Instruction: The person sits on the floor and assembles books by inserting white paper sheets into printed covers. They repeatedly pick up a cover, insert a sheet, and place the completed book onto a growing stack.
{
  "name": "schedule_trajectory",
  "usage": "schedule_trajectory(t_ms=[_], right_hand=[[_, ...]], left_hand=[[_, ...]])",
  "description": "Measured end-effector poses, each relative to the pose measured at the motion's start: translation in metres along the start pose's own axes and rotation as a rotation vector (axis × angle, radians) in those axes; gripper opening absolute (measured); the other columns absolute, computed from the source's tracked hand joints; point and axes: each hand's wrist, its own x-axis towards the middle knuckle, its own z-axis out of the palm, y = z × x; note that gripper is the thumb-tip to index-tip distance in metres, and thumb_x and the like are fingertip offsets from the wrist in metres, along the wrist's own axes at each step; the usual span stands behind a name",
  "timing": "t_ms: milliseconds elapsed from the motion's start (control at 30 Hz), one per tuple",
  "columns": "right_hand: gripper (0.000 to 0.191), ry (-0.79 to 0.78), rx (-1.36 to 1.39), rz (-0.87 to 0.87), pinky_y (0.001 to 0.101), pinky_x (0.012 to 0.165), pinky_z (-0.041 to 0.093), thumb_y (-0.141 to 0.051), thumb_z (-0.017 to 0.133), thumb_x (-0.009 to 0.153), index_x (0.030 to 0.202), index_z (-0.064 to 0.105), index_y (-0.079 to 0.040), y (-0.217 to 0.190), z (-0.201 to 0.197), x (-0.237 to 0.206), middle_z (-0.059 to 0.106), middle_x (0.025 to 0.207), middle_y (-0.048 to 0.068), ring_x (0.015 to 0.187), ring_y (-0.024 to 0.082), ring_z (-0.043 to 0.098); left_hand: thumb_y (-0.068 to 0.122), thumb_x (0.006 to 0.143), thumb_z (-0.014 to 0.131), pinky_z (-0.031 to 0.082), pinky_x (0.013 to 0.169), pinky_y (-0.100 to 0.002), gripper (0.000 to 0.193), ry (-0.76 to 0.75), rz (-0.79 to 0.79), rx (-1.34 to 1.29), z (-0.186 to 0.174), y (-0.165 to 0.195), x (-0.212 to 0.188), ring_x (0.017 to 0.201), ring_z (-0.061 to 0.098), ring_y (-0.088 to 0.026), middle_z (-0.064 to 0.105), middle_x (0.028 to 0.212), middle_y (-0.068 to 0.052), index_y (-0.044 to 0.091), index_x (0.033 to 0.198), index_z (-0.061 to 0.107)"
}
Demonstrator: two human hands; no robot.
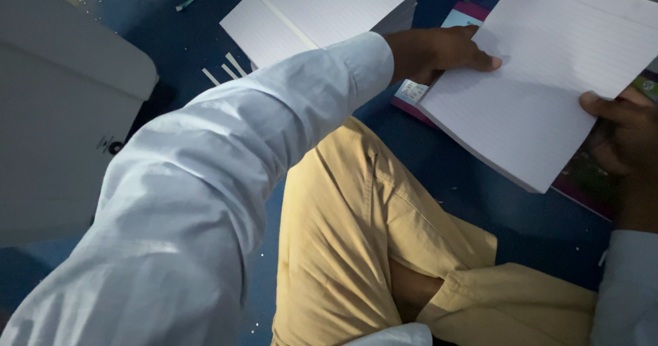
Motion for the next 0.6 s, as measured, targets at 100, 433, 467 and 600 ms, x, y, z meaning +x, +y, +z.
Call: schedule_trajectory(t_ms=[100,433,467,600], right_hand=[[0.051,-0.005,0.016,-0.015,0.0495,0.096,0.062,-0.019,0.052,0.114,0.145,0.034,0.017,0.028,-0.012,0.01,0.06,0.106,0.033,0.103,0.038,0.071],[0.051,-0.057,-0.052,0.039,0.0413,0.074,0.062,-0.026,0.055,0.109,0.143,0.039,0.008,0.059,-0.051,0.019,0.061,0.103,0.024,0.089,0.028,0.071],[0.05,-0.029,-0.102,0.154,0.0403,0.067,0.06,-0.029,0.055,0.109,0.143,0.042,0.006,0.066,-0.067,0.027,0.061,0.102,0.024,0.083,0.028,0.069],[0.046,-0.026,-0.166,0.199,0.0439,0.047,0.05,-0.034,0.058,0.116,0.135,0.05,0.007,0.094,-0.107,0.033,0.06,0.091,0.032,0.06,0.034,0.06]], left_hand=[[0.035,0.082,0.074,0.063,0.096,-0.048,0.101,-0.017,0.012,-0.001,0.005,-0.009,0.016,0.113,0.074,-0.037,0.058,0.138,-0.028,0.01,0.159,0.013],[0.037,0.081,0.074,0.059,0.095,-0.047,0.1,-0.01,0.049,0.0,0.01,-0.019,0.032,0.116,0.072,-0.037,0.057,0.139,-0.028,0.008,0.158,0.016],[0.037,0.082,0.076,0.058,0.098,-0.047,0.099,-0.014,0.065,-0.004,0.012,-0.019,0.037,0.118,0.071,-0.036,0.058,0.14,-0.027,0.006,0.157,0.019],[0.031,0.082,0.08,0.057,0.102,-0.045,0.086,-0.127,0.246,-0.141,0.017,-0.025,0.054,0.122,0.07,-0.036,0.065,0.14,-0.027,-0.002,0.151,0.042]])
